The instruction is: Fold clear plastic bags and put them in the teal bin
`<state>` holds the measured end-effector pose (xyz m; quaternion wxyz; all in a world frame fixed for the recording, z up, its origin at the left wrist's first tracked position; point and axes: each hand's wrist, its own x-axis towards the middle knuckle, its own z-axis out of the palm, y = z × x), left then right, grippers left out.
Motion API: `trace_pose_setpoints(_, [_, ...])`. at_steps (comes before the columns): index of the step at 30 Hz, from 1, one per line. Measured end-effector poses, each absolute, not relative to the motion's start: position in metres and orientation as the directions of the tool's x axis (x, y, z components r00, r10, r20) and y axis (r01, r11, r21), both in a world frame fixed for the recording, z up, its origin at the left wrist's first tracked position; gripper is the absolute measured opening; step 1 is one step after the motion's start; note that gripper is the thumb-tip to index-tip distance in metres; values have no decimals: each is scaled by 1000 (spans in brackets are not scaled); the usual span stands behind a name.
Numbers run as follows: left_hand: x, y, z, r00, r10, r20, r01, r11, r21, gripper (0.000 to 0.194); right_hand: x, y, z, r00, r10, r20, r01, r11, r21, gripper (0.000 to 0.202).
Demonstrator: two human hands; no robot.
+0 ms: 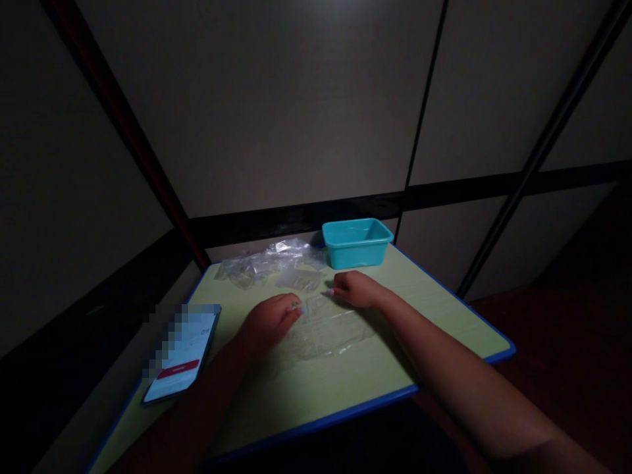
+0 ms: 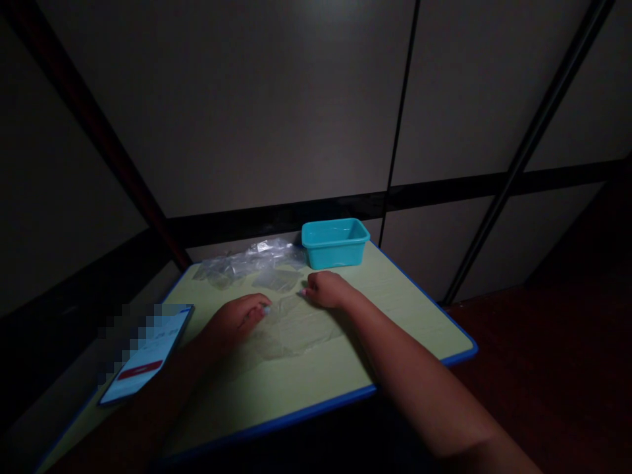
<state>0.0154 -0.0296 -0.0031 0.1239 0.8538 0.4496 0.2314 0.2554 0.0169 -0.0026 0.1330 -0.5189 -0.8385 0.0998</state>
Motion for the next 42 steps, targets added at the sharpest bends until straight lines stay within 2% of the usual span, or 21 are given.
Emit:
trace_pose_setpoints(3, [16, -26, -6, 326, 882, 339, 637, -470, 611, 36, 254, 14, 1, -437, 884, 167, 816, 468, -339, 21])
trace_pose_setpoints(6, [18, -21, -11, 152, 935, 321, 454, -354, 817, 44, 251, 9, 4, -476, 852, 219, 762, 524, -380, 18])
trace_pose_setpoints(8, [21, -18, -14, 78, 953, 292, 341, -301, 891, 49, 248, 2, 6, -521, 815, 253, 698, 578, -424, 17])
trace_pose_setpoints(12, [24, -16, -12, 11, 977, 211, 190, -210, 959, 52, 242, -12, 11, -618, 741, 264, 524, 638, -564, 19])
trace_pose_setpoints(15, [24, -15, -8, -46, 989, 144, 91, -139, 986, 51, 235, -23, 16, -693, 672, 262, 417, 670, -614, 21])
trace_pose_setpoints(20, [20, -12, 0, -191, 979, 66, -76, -82, 994, 54, 222, -46, 21, -842, 437, 315, 195, 792, -578, 17])
trace_pose_setpoints(22, [17, -12, 4, -215, 976, 18, -154, -52, 987, 57, 217, -54, 20, -885, 371, 281, 156, 805, -573, 24])
trace_pose_setpoints(26, [14, -13, 12, -151, 986, -76, -283, 31, 959, 62, 211, -61, 10, -893, 424, 147, 299, 807, -510, 57])
trace_pose_setpoints(29, [14, -15, 15, -83, 990, -112, -312, 81, 947, 64, 209, -57, 3, -876, 478, 67, 395, 790, -470, 68])
trace_pose_setpoints(34, [16, -12, 10, -86, 990, -116, -289, 86, 953, 67, 208, -55, 2, -887, 459, 47, 386, 795, -468, 62])
trace_pose_setpoints(39, [15, -10, 3, -80, 995, -61, -257, 39, 966, 67, 209, -65, 10, -949, 314, -11, 275, 813, -513, 41])
trace_pose_setpoints(42, [16, -12, 3, -69, 996, -49, -235, 32, 971, 66, 208, -68, 12, -963, 266, -53, 253, 814, -522, 43])
